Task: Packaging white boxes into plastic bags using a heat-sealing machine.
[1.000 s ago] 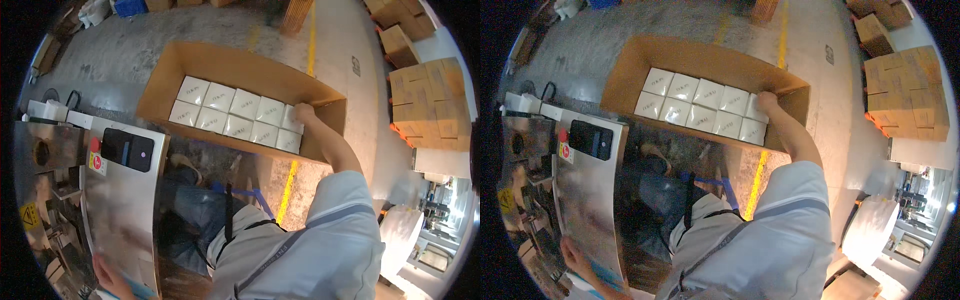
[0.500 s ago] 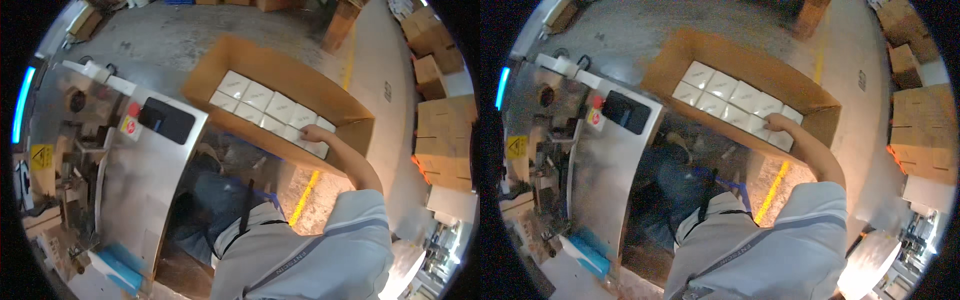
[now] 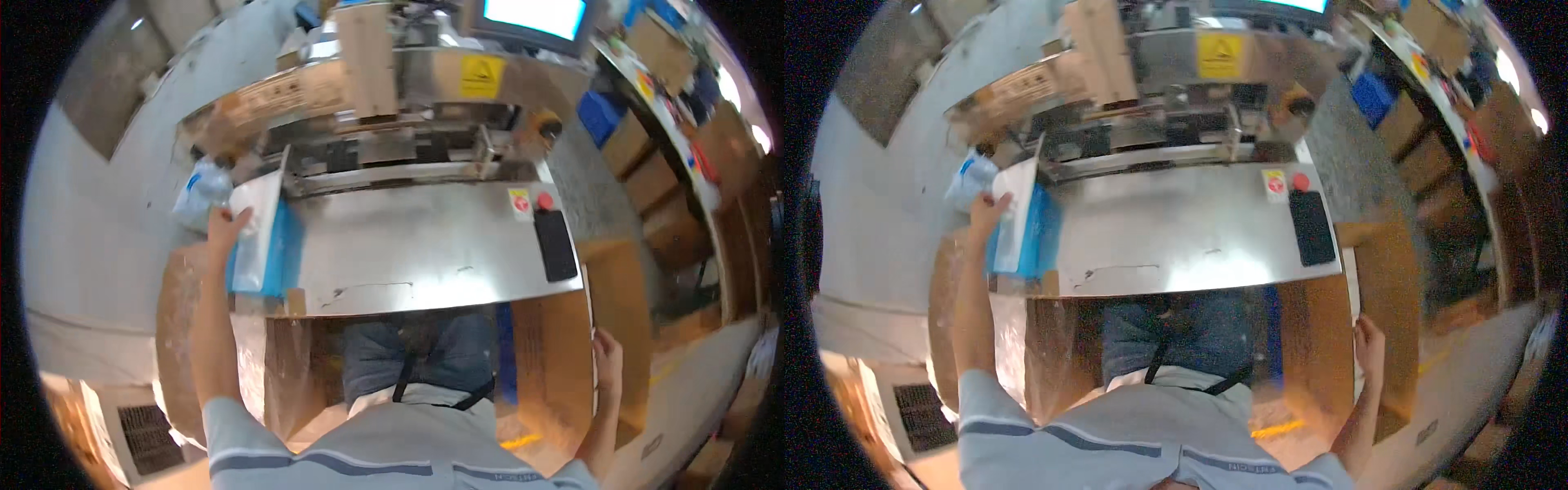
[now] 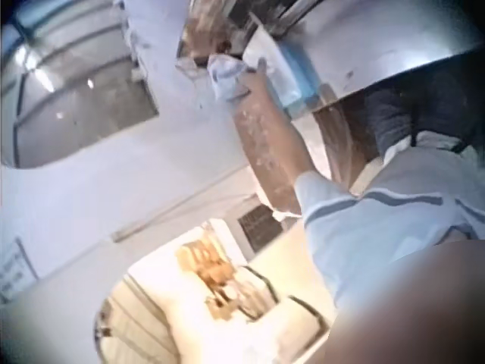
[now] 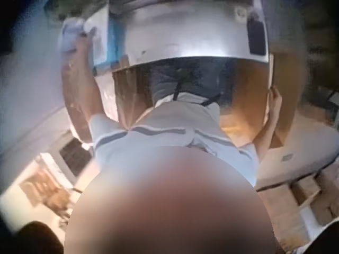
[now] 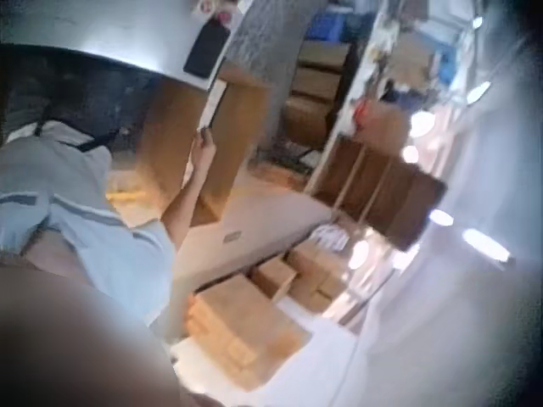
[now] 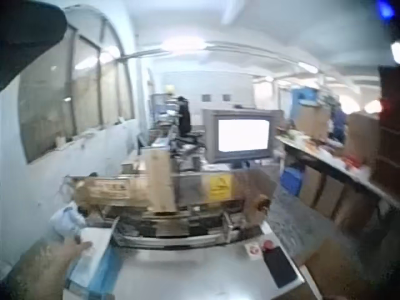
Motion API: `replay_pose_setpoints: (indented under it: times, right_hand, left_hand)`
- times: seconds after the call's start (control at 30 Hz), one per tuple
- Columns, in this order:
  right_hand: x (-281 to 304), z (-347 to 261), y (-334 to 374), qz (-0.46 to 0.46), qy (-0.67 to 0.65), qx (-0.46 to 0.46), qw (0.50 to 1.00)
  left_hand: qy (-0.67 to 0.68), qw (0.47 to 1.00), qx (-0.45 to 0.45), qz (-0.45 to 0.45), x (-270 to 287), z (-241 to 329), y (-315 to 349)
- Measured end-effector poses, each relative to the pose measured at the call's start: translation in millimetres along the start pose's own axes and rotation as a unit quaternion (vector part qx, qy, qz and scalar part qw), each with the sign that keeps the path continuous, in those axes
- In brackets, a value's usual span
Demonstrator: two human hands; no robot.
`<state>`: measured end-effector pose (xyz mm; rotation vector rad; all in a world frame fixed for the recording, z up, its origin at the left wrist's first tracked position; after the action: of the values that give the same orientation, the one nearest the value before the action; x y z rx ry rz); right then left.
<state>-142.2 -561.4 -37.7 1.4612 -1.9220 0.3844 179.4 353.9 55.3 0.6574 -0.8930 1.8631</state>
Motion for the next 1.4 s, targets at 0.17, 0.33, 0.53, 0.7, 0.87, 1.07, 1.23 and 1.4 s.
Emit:
replay_pose_setpoints:
  times: [0.17,0.33,0.53,0.7,0.87,1.07,1.23,1.4]
  right_hand:
    - [11.4,-81.7,0.7,0.021,-0.004,-0.009,1.0]
    - [9.1,-181.7,-12.9,0.044,-0.053,0.083,0.994]
    - [-96.1,-366.3,-17.6,0.012,-0.043,0.356,0.933]
    - [-184.0,-438.5,6.8,-0.163,-0.042,0.432,0.886]
    - [-190.6,-418.4,14.2,-0.217,-0.019,0.431,0.876]
    - [-184.9,-405.1,16.1,-0.255,0.032,0.365,0.895]
    - [-165.2,-416.4,19.7,-0.06,-0.075,0.502,0.86]
    - [-177.0,-405.4,24.8,-0.09,-0.074,0.555,0.823]
  left_hand:
    - [0.025,0.998,0.03,0.045,21.3,5.5,11.1]
    - [-0.019,0.986,-0.003,0.163,51.8,66.5,36.8]
    - [0.033,0.971,-0.237,-0.023,8.3,230.6,148.4]
    - [0.167,0.919,-0.284,-0.218,-23.8,321.7,232.0]
    - [0.245,0.908,-0.109,-0.321,-28.7,309.8,247.7]
    - [0.283,0.894,-0.083,-0.337,-53.8,298.2,259.7]
    - [0.308,0.879,0.028,-0.363,-88.1,269.2,262.1]
    - [0.297,0.915,0.063,-0.266,-98.6,254.1,260.5]
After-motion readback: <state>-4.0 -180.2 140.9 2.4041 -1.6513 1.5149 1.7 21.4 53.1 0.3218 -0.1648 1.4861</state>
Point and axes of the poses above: each hand's wrist, its own y-axis away from the middle knuckle, its own x-axis out of the back of the hand, z = x × y, the point moved 6 cm from there along -y, towards the middle knuckle, and after that the axes turned 3 degrees about -z, right-handed, at the moved point
